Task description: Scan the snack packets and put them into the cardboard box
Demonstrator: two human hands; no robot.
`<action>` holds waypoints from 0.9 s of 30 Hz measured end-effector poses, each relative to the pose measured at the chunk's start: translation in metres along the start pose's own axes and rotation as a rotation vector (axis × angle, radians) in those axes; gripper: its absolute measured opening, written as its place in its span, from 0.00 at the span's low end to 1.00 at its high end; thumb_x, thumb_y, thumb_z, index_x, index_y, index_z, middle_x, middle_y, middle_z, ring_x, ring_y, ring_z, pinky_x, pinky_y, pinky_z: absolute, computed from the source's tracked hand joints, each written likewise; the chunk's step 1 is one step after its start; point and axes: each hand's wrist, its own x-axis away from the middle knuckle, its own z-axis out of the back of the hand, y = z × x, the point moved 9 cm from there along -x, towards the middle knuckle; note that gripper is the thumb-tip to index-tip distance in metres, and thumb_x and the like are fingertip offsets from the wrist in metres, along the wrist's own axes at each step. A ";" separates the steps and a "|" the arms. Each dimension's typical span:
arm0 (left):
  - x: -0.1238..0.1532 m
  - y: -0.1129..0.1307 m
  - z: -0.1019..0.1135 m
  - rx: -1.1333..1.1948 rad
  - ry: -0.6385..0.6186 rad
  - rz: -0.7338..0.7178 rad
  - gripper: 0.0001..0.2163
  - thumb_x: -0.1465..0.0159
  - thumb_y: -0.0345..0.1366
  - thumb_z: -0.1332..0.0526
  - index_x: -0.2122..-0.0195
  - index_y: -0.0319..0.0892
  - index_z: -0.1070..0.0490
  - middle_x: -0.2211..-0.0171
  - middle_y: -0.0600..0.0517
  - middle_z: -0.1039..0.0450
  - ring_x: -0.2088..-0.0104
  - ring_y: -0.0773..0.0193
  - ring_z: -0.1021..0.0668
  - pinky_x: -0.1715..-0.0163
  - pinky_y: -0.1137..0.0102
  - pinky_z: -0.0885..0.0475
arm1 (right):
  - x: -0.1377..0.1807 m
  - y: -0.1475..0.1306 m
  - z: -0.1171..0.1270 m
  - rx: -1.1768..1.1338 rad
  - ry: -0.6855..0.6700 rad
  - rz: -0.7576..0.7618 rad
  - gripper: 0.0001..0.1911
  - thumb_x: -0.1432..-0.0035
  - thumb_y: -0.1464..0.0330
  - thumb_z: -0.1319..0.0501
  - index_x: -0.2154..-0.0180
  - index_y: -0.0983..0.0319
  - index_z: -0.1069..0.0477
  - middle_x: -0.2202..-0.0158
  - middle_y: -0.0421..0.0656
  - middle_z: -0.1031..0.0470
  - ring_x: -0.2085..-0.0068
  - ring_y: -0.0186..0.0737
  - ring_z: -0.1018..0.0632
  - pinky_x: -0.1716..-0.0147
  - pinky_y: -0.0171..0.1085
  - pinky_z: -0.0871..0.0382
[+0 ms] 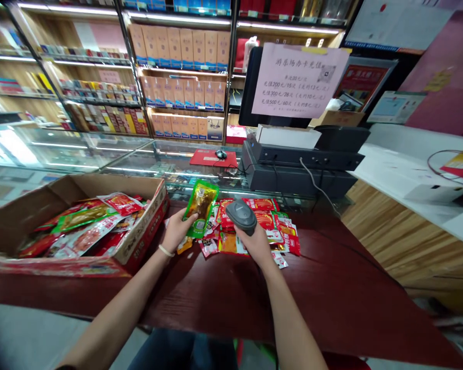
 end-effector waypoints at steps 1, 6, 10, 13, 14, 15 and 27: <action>0.004 0.011 0.004 0.025 0.033 -0.010 0.15 0.39 0.41 0.36 0.55 0.39 0.22 0.59 0.47 0.18 0.59 0.56 0.19 0.57 0.67 0.26 | 0.000 0.000 0.002 -0.005 0.007 -0.010 0.19 0.47 0.51 0.32 0.73 0.60 0.31 0.87 0.36 0.34 0.86 0.34 0.34 0.85 0.34 0.38; 0.029 0.096 0.044 -0.035 0.091 -0.185 0.14 0.35 0.41 0.39 0.51 0.42 0.22 0.56 0.49 0.18 0.58 0.59 0.18 0.56 0.69 0.26 | -0.001 0.000 0.010 -0.016 0.061 -0.037 0.24 0.48 0.49 0.32 0.80 0.59 0.34 0.89 0.38 0.35 0.86 0.35 0.32 0.84 0.33 0.37; 0.041 0.164 0.110 -0.383 0.234 -0.418 0.14 0.33 0.39 0.41 0.49 0.44 0.23 0.56 0.52 0.18 0.60 0.61 0.18 0.59 0.71 0.26 | -0.001 0.002 0.009 -0.053 0.063 -0.035 0.25 0.48 0.48 0.33 0.81 0.60 0.33 0.88 0.39 0.33 0.86 0.34 0.33 0.85 0.33 0.36; 0.034 0.175 0.168 -0.665 0.378 -0.476 0.15 0.32 0.39 0.41 0.47 0.45 0.24 0.56 0.50 0.18 0.59 0.58 0.18 0.59 0.70 0.26 | -0.002 0.005 0.008 -0.018 0.057 -0.037 0.25 0.48 0.48 0.33 0.81 0.60 0.32 0.88 0.40 0.33 0.86 0.35 0.31 0.85 0.33 0.35; 0.028 0.169 0.187 -0.762 0.410 -0.457 0.16 0.32 0.39 0.42 0.46 0.45 0.25 0.55 0.49 0.18 0.58 0.57 0.18 0.58 0.69 0.26 | -0.002 0.006 0.008 -0.016 0.063 -0.036 0.25 0.48 0.48 0.33 0.81 0.60 0.33 0.88 0.40 0.33 0.86 0.34 0.31 0.85 0.33 0.35; 0.022 0.160 0.205 -0.853 0.440 -0.420 0.17 0.31 0.39 0.43 0.44 0.45 0.26 0.55 0.47 0.19 0.57 0.55 0.18 0.57 0.67 0.26 | -0.001 0.007 0.008 -0.013 0.062 -0.037 0.25 0.48 0.49 0.32 0.81 0.60 0.33 0.88 0.40 0.33 0.86 0.34 0.31 0.85 0.33 0.35; -0.011 0.043 0.254 -1.016 0.189 -0.159 0.15 0.34 0.37 0.43 0.50 0.43 0.22 0.53 0.45 0.19 0.53 0.52 0.19 0.51 0.63 0.26 | -0.004 0.014 0.009 -0.063 0.074 -0.033 0.24 0.45 0.51 0.32 0.81 0.61 0.32 0.88 0.39 0.33 0.86 0.33 0.32 0.85 0.32 0.35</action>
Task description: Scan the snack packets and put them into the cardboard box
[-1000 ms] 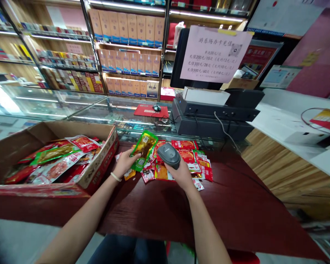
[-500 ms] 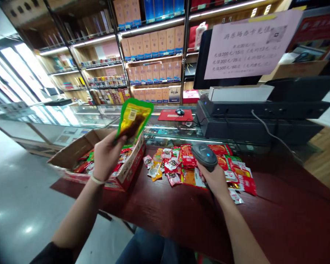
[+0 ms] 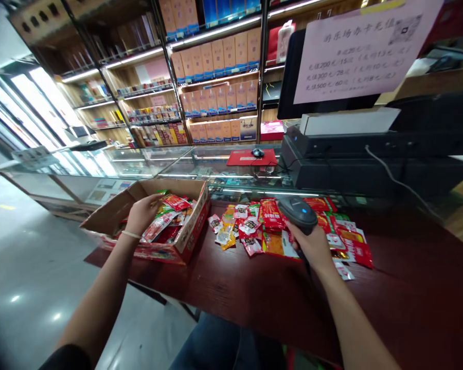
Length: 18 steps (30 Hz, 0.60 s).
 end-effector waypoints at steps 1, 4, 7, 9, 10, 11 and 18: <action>0.001 0.003 0.002 0.009 0.016 -0.010 0.15 0.34 0.37 0.44 0.50 0.44 0.22 0.54 0.46 0.19 0.54 0.52 0.18 0.52 0.63 0.26 | 0.000 -0.001 0.001 -0.009 0.008 0.016 0.24 0.45 0.51 0.33 0.81 0.60 0.32 0.88 0.39 0.33 0.86 0.33 0.32 0.85 0.32 0.35; 0.001 0.026 0.014 0.026 0.074 -0.064 0.15 0.34 0.40 0.44 0.51 0.43 0.22 0.54 0.46 0.19 0.55 0.53 0.18 0.53 0.64 0.26 | 0.000 -0.004 0.002 -0.032 0.008 0.027 0.22 0.44 0.53 0.33 0.80 0.60 0.31 0.87 0.38 0.33 0.86 0.33 0.32 0.85 0.32 0.35; 0.005 0.071 0.022 0.064 0.081 -0.153 0.16 0.33 0.41 0.44 0.51 0.43 0.22 0.54 0.46 0.19 0.55 0.54 0.18 0.53 0.65 0.26 | 0.001 -0.008 0.003 -0.069 0.011 0.038 0.22 0.43 0.54 0.33 0.80 0.60 0.32 0.87 0.37 0.34 0.86 0.32 0.32 0.85 0.31 0.35; 0.010 0.109 0.023 0.114 0.059 -0.231 0.16 0.32 0.41 0.45 0.50 0.43 0.23 0.53 0.46 0.19 0.54 0.55 0.19 0.52 0.65 0.26 | 0.002 -0.012 0.004 -0.095 0.022 0.040 0.21 0.44 0.55 0.33 0.80 0.61 0.33 0.86 0.37 0.33 0.86 0.31 0.32 0.85 0.31 0.35; 0.014 0.130 0.021 0.143 0.039 -0.270 0.16 0.32 0.40 0.45 0.50 0.43 0.23 0.52 0.47 0.20 0.54 0.55 0.19 0.52 0.65 0.26 | 0.002 -0.013 0.005 -0.110 0.036 0.025 0.21 0.45 0.55 0.33 0.79 0.60 0.33 0.86 0.36 0.33 0.87 0.31 0.33 0.87 0.31 0.37; 0.017 0.149 0.017 0.175 0.015 -0.303 0.15 0.31 0.40 0.46 0.49 0.44 0.23 0.51 0.48 0.20 0.53 0.56 0.19 0.51 0.65 0.26 | 0.003 -0.014 0.006 -0.113 0.035 0.014 0.20 0.45 0.55 0.33 0.79 0.61 0.32 0.86 0.36 0.33 0.87 0.31 0.33 0.87 0.30 0.37; 0.029 0.237 -0.074 0.447 -0.208 -0.401 0.12 0.33 0.37 0.42 0.52 0.45 0.23 0.54 0.48 0.19 0.53 0.56 0.20 0.49 0.64 0.27 | 0.004 -0.019 0.012 -0.193 0.054 -0.010 0.20 0.46 0.54 0.32 0.78 0.60 0.34 0.84 0.35 0.34 0.86 0.30 0.33 0.87 0.29 0.38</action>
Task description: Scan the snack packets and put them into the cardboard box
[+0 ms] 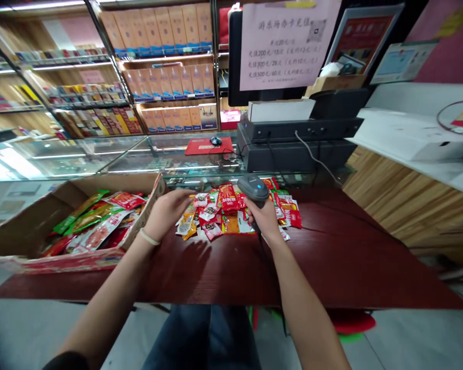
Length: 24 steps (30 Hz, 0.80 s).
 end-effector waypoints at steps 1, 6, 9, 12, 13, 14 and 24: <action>-0.005 -0.004 -0.019 0.041 -0.016 0.007 0.11 0.34 0.37 0.41 0.52 0.45 0.23 0.54 0.47 0.19 0.53 0.55 0.20 0.49 0.63 0.27 | 0.000 0.001 0.001 -0.008 0.003 -0.003 0.20 0.46 0.54 0.32 0.77 0.60 0.33 0.84 0.35 0.34 0.85 0.30 0.33 0.87 0.29 0.38; -0.014 -0.027 -0.094 0.128 -0.017 0.015 0.10 0.35 0.37 0.38 0.54 0.42 0.24 0.55 0.43 0.22 0.53 0.53 0.22 0.50 0.61 0.29 | -0.003 0.003 0.004 -0.004 0.000 -0.011 0.19 0.46 0.53 0.33 0.75 0.60 0.33 0.84 0.35 0.34 0.85 0.30 0.34 0.86 0.29 0.37; -0.005 -0.029 -0.112 0.034 0.012 -0.033 0.12 0.35 0.40 0.37 0.53 0.41 0.25 0.56 0.42 0.25 0.51 0.50 0.25 0.48 0.58 0.31 | -0.003 0.003 0.004 -0.021 0.010 -0.020 0.19 0.47 0.53 0.32 0.72 0.61 0.31 0.84 0.35 0.34 0.86 0.30 0.33 0.87 0.29 0.38; 0.008 -0.027 -0.122 -0.029 -0.027 -0.063 0.17 0.37 0.45 0.35 0.51 0.40 0.27 0.55 0.41 0.26 0.51 0.49 0.26 0.48 0.56 0.32 | -0.001 0.005 0.002 -0.001 0.022 -0.034 0.20 0.47 0.52 0.32 0.74 0.61 0.31 0.85 0.35 0.34 0.86 0.30 0.34 0.87 0.29 0.37; 0.011 -0.026 -0.124 -0.049 -0.055 -0.070 0.19 0.38 0.45 0.34 0.51 0.39 0.27 0.54 0.40 0.27 0.51 0.48 0.26 0.48 0.56 0.32 | -0.001 0.006 0.001 0.016 0.022 -0.030 0.21 0.47 0.52 0.32 0.76 0.61 0.32 0.85 0.35 0.35 0.86 0.30 0.34 0.87 0.30 0.37; 0.013 -0.025 -0.126 -0.066 -0.085 -0.074 0.20 0.40 0.44 0.33 0.50 0.39 0.27 0.54 0.39 0.27 0.51 0.47 0.26 0.49 0.55 0.32 | -0.001 0.007 0.000 0.031 0.018 -0.023 0.22 0.46 0.52 0.32 0.78 0.61 0.33 0.86 0.35 0.35 0.86 0.30 0.34 0.86 0.30 0.36; 0.014 -0.047 -0.103 0.330 0.027 0.235 0.11 0.33 0.41 0.42 0.61 0.44 0.22 0.65 0.47 0.21 0.64 0.57 0.21 0.58 0.65 0.28 | -0.001 0.014 -0.009 0.073 -0.015 -0.034 0.25 0.49 0.49 0.31 0.79 0.60 0.34 0.86 0.36 0.35 0.86 0.31 0.34 0.87 0.31 0.37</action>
